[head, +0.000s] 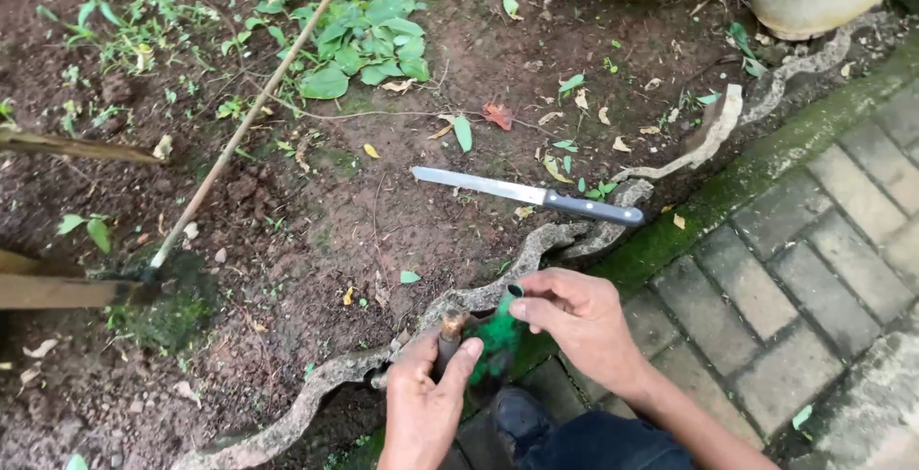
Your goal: The person picks leaves from a plant in a seedling bed, then uses a knife to scrape the blade of a green hand trowel. They then work on the trowel's wooden handle, fitting and pressing a handle piece into the trowel socket by hand and checking the fit repeatedly.
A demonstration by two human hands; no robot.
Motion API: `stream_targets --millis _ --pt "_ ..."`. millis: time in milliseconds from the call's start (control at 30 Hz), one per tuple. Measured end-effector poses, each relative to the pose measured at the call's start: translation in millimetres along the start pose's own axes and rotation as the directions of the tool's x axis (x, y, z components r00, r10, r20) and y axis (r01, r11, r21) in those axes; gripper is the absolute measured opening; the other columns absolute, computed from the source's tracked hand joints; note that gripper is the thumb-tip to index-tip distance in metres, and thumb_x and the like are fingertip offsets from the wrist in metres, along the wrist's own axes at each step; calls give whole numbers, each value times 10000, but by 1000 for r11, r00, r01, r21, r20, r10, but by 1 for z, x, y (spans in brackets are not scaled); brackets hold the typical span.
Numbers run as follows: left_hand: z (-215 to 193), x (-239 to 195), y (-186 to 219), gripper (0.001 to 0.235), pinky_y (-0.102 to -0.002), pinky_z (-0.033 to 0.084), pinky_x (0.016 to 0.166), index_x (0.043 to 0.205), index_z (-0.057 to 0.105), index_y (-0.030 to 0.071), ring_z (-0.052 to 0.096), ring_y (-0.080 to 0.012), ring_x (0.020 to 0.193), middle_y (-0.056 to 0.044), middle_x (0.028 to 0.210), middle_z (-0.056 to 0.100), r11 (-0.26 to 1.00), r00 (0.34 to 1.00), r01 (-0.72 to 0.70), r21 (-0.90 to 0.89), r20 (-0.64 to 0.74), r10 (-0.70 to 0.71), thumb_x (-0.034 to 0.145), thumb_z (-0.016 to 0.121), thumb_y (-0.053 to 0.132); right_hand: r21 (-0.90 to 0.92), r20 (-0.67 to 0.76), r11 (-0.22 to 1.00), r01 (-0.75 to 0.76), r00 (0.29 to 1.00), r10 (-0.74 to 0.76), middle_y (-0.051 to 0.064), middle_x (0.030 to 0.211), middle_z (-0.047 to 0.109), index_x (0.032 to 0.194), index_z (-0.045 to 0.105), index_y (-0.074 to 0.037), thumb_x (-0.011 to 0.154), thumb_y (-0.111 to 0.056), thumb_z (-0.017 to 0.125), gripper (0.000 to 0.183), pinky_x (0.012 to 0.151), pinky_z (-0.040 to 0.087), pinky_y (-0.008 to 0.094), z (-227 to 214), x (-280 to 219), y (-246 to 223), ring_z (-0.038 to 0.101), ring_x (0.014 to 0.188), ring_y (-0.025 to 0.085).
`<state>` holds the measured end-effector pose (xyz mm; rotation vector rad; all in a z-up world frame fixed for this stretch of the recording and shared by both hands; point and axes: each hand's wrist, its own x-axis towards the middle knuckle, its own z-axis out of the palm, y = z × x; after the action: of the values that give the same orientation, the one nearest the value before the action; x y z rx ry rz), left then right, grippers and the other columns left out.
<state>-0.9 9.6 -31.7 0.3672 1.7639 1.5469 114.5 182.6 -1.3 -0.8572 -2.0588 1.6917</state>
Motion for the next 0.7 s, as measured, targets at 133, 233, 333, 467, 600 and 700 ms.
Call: stream_targets --millis 133,233,333,467,600,700 --pt "17 9 -10 270 -202 533 764 1109 752 28 648 -23 808 25 891 777 999 999 23 -45 45 -21 840 740 45 248 -157 966 -74 981 115 73 797 721 1041 754 68 867 -45 741 208 599 531 255 -3 14 15 647 647 104" --pt "20 15 -47 151 -226 509 679 980 769 -38 616 -60 718 -19 806 740 984 995 87 -153 -32 -93 833 764 -3 170 -150 979 -110 979 136 102 794 734 1052 754 62 867 -67 745 225 639 555 273 -16 23 6 677 673 124" --pt "15 17 -45 92 -244 479 642 935 739 -69 579 -72 690 -30 779 707 963 987 147 -226 -35 -159 859 757 -20 -323 -186 944 72 973 -138 132 940 745 1050 742 46 863 -83 743 227 772 562 333 -42 41 -1 700 826 198" --pt "21 25 -48 85 -233 494 645 922 751 -41 604 -60 692 -29 773 729 983 993 84 -165 -74 -97 839 743 -28 -813 -71 519 263 840 -538 174 1114 698 1058 711 58 810 -88 732 289 900 519 424 -65 73 9 647 997 331" --pt "29 16 -53 65 -235 506 646 900 754 -17 621 -65 685 -18 761 734 965 976 187 -186 -73 -203 838 737 -13 -939 61 256 229 845 -532 170 1110 665 1060 682 49 809 -44 704 269 891 485 467 -66 77 25 582 992 362" --pt "39 14 -65 54 -245 478 583 871 756 -28 583 -72 623 -29 713 698 973 976 188 -136 -83 -201 859 751 24 -950 113 197 243 854 -508 175 1042 649 1009 657 42 810 -29 694 215 849 490 464 -64 84 20 582 952 352"
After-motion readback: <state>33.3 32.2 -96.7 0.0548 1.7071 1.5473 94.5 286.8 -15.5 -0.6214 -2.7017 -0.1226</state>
